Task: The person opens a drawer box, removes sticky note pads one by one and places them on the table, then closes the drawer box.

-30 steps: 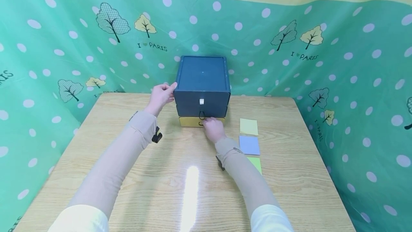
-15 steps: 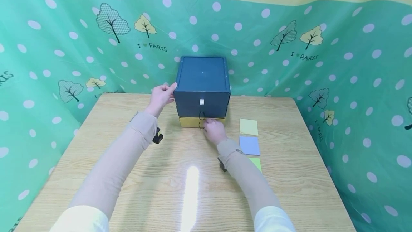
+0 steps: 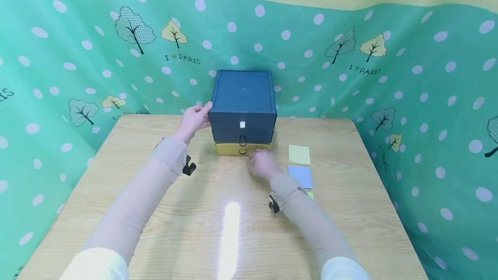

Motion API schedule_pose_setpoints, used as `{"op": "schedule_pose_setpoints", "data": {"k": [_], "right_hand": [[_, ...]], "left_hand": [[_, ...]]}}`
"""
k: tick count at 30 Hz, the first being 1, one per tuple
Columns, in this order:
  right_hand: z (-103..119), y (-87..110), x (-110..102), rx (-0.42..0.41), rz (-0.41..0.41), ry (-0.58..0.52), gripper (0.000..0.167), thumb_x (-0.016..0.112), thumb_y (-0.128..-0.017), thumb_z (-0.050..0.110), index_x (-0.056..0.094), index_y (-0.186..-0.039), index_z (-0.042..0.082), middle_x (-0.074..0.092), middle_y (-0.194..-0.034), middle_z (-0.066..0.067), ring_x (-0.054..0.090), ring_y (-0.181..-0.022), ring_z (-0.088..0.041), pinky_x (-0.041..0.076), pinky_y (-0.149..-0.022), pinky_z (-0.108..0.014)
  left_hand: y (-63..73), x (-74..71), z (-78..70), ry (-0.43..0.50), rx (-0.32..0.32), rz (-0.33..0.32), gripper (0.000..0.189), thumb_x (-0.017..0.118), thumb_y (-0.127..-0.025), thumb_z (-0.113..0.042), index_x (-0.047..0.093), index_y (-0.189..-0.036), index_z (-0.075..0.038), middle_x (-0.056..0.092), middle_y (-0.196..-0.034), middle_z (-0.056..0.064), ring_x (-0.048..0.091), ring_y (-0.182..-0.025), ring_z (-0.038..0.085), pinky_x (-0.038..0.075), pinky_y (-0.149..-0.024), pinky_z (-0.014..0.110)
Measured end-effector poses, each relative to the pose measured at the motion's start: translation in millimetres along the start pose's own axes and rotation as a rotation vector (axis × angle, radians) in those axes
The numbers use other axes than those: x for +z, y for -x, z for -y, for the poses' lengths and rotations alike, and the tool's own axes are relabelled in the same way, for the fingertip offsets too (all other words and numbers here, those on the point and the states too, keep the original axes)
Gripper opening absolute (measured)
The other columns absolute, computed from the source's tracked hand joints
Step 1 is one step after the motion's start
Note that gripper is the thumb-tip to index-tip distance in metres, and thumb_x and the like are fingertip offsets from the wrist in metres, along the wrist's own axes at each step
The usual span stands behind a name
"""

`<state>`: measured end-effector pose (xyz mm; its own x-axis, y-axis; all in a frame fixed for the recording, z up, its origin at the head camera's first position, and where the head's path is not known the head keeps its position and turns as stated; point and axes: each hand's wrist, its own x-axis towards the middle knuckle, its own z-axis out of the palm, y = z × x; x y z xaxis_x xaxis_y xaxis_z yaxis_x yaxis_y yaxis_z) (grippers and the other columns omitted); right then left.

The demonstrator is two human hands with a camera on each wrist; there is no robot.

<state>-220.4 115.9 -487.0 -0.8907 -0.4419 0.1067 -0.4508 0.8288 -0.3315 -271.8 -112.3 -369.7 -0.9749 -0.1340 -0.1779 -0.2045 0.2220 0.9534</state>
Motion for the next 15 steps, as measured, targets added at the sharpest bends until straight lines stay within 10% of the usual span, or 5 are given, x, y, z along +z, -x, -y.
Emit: {"op": "schedule_pose_setpoints", "data": {"k": [9,15], "right_hand": [[2,7.8,-35,0.122,0.081,-0.084,0.041,0.066,-0.089,0.026,0.061,-0.119,-0.001,0.062,-0.118,-0.018,0.057,-0.111,-0.034,0.049,-0.098,-0.046],[9,16.5,-49,0.163,0.069,-0.113,0.045,0.064,-0.089,0.027,0.058,-0.124,0.0,0.057,-0.125,-0.02,0.054,-0.116,-0.035,0.046,-0.101,-0.048]], "left_hand": [[9.4,-4.5,2.9,-0.016,0.039,0.099,0.048,0.04,-0.101,-0.037,0.053,-0.122,0.005,0.057,-0.115,0.02,0.059,-0.107,0.031,0.053,-0.096,0.038],[32.1,-7.3,15.3,-0.234,0.149,0.122,0.052,0.04,-0.101,-0.041,0.049,-0.133,-0.001,0.054,-0.131,0.02,0.055,-0.116,0.033,0.048,-0.1,0.043]]}}
